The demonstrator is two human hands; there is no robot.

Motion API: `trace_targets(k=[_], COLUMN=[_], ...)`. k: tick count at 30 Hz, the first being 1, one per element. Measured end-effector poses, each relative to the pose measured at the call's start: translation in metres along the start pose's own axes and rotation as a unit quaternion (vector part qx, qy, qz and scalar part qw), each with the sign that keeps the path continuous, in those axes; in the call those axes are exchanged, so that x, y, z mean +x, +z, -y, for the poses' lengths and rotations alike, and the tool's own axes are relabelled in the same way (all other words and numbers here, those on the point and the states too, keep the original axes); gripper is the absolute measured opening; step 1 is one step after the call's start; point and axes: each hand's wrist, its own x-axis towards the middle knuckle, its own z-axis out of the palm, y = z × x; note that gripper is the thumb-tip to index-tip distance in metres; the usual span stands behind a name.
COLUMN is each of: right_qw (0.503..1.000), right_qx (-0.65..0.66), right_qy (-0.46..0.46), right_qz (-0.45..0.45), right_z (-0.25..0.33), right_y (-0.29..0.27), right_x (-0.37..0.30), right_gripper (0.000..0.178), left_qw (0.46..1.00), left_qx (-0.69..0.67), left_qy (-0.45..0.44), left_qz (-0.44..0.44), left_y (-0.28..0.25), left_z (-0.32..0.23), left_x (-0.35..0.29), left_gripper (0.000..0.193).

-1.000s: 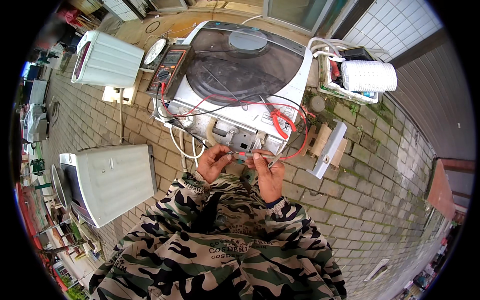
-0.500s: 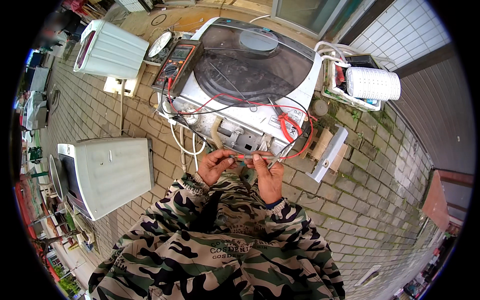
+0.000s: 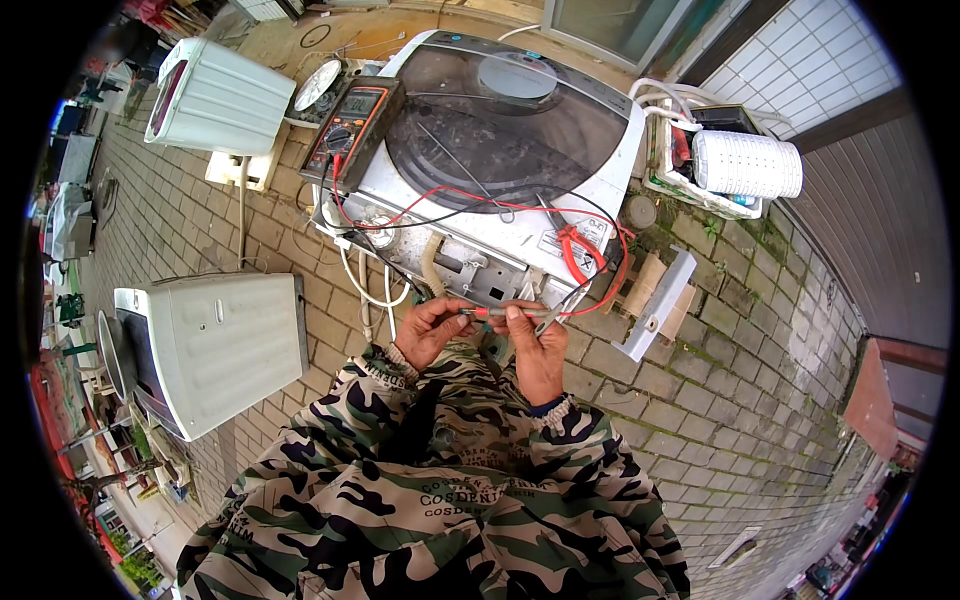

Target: The person uses a multimeter to test electrical components on a washing machine. They strip wires with pliers and connect probes to various points on the machine's internal wiring. The person also uses a screwdriver to adjust or remove parts of the machine's casing.

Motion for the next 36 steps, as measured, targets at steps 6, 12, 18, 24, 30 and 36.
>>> trace_targets(k=[6, 12, 18, 24, 30, 36], right_qw=[1.000, 1.000, 0.996, 0.993, 0.992, 0.963], right_qx=[-0.002, -0.016, 0.023, -0.032, -0.110, -0.050], right_qy=[-0.005, 0.016, 0.071, 0.094, 0.057, 0.256], right_qz=[0.004, 0.016, 0.052, 0.068, 0.036, 0.074], right_z=[0.001, 0.003, 0.003, 0.011, 0.019, 0.042], right_y=[0.000, -0.006, -0.013, -0.010, 0.009, -0.009], right_x=[0.003, 0.006, 0.015, 0.022, 0.026, -0.001], right_gripper=[0.023, 0.023, 0.024, 0.025, 0.049, 0.060], left_qw=[1.000, 0.997, 0.970, 0.975, 0.985, 0.992], left_qx=[0.007, 0.075, 0.237, 0.218, 0.171, 0.087], left_qy=[-0.002, 0.023, 0.046, 0.033, -0.022, -0.092], left_qz=[0.002, -0.005, 0.024, 0.003, 0.010, 0.021], left_y=[0.002, 0.005, 0.008, 0.013, 0.002, -0.029], left_z=[-0.007, -0.013, -0.025, -0.032, -0.050, -0.040], left_x=[0.000, 0.000, 0.000, -0.001, 0.010, 0.020], left_gripper=[0.024, 0.021, 0.018, 0.017, 0.021, 0.027])
